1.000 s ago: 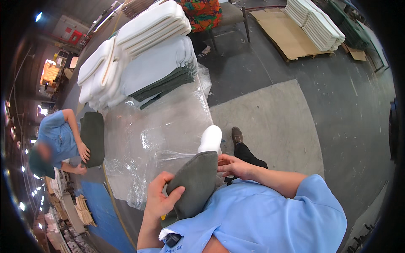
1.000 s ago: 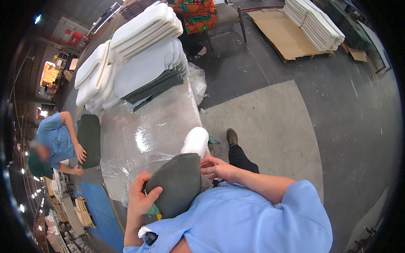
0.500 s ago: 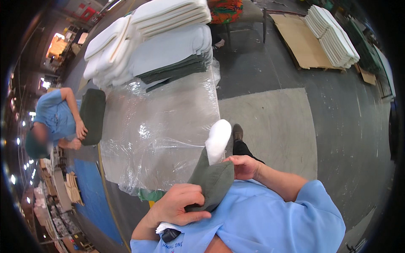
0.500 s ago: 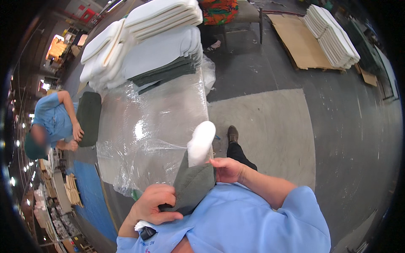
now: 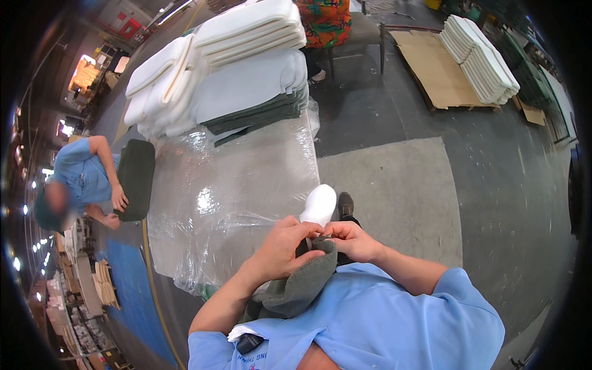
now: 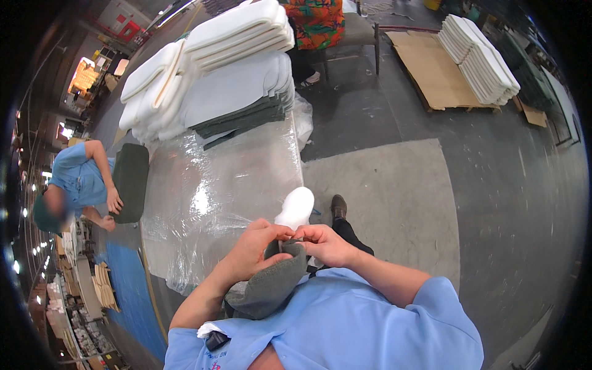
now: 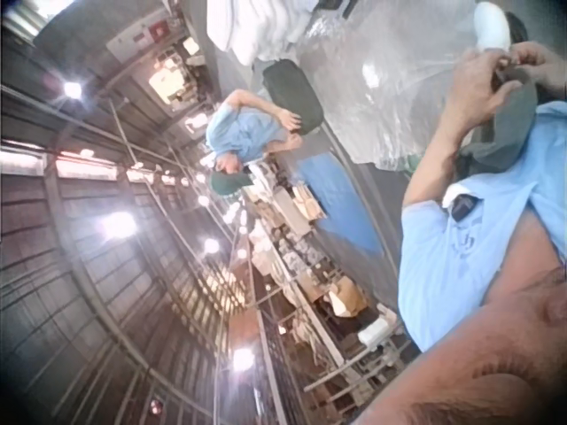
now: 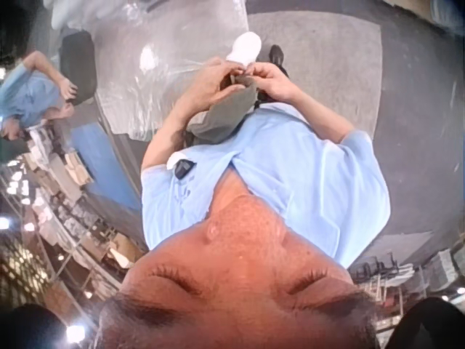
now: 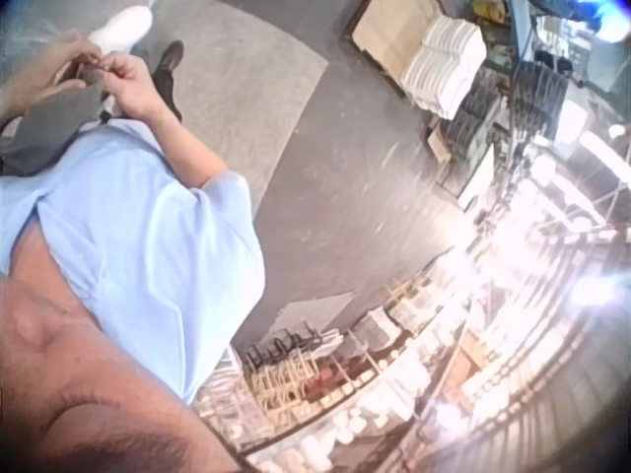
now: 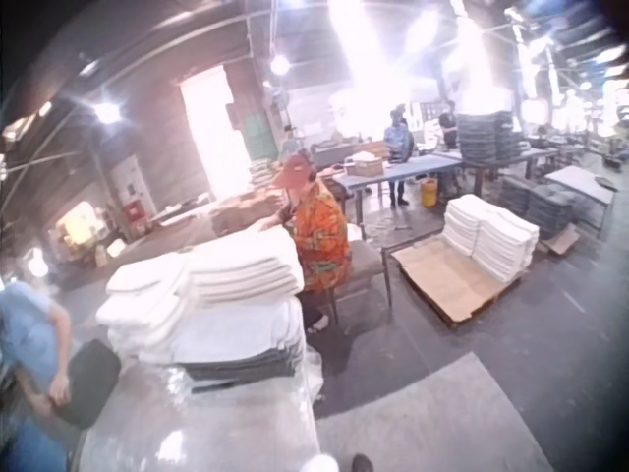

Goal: The person inserts white foam inserts into green fabric covers one at a time, aligns edges, and places the finished cushions on a nearby stack. The person repeats this process for multiple cushions throughout the clip.

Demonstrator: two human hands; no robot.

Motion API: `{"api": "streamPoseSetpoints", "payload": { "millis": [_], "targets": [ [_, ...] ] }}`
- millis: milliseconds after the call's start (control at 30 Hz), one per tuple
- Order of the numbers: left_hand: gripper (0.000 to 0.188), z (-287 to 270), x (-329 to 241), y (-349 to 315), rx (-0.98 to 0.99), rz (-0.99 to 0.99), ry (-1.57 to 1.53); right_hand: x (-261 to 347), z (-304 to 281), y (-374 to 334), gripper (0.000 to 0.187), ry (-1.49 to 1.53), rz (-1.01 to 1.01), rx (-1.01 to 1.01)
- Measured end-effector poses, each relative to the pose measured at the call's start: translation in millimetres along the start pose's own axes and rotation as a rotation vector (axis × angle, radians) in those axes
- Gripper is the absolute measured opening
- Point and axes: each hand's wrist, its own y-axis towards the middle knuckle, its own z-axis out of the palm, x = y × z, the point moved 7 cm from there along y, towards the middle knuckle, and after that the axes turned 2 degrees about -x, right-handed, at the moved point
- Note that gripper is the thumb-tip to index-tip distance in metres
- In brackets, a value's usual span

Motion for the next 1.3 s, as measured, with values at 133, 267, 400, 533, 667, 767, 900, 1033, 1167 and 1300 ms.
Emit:
{"api": "streamPoseSetpoints", "payload": {
  "millis": [133,267,400,533,667,767,900,1033,1167,1300],
  "targets": [
    [0.041,-4.5,-5.4,5.2,0.091,0.036,0.205,35.6,2.5,-13.8,0.013,-0.604,-0.247,-0.300],
    [0.033,7.1,11.9,10.9,0.117,-0.161,0.002,47.6,9.3,-19.5,0.018,-0.749,-0.407,-0.391],
    [0.025,26.5,32.2,15.1,0.283,-0.388,-0.115,45.2,2.0,-23.3,0.020,-0.628,-0.268,-0.408],
    [0.022,35.8,35.8,12.4,0.380,-0.408,-0.356,31.0,-25.7,-22.0,0.018,-0.033,-0.201,-0.418],
    [0.021,41.6,41.6,10.8,0.395,-0.422,-0.408,49.7,-53.0,-33.2,0.029,-0.131,-0.220,-0.539],
    [0.020,43.4,44.0,9.2,0.387,-0.484,-0.456,71.9,-58.6,-50.8,0.042,-1.275,-0.154,-0.785],
    [0.018,45.3,41.8,6.1,0.356,-0.576,-0.606,31.4,-55.9,-43.7,0.055,-0.784,0.219,-0.193],
    [0.009,56.8,41.8,5.7,0.365,-0.643,-0.840,-14.2,-22.3,-22.5,0.048,-0.005,0.172,0.070],
    [0.017,53.1,45.2,8.9,0.429,-0.746,-0.916,-29.7,-12.6,-16.1,0.022,0.280,0.106,0.166],
    [0.034,59.8,59.7,-1.9,0.414,-0.822,-0.905,-32.8,-15.0,-20.0,0.016,0.274,0.041,0.093]
  ]
}}
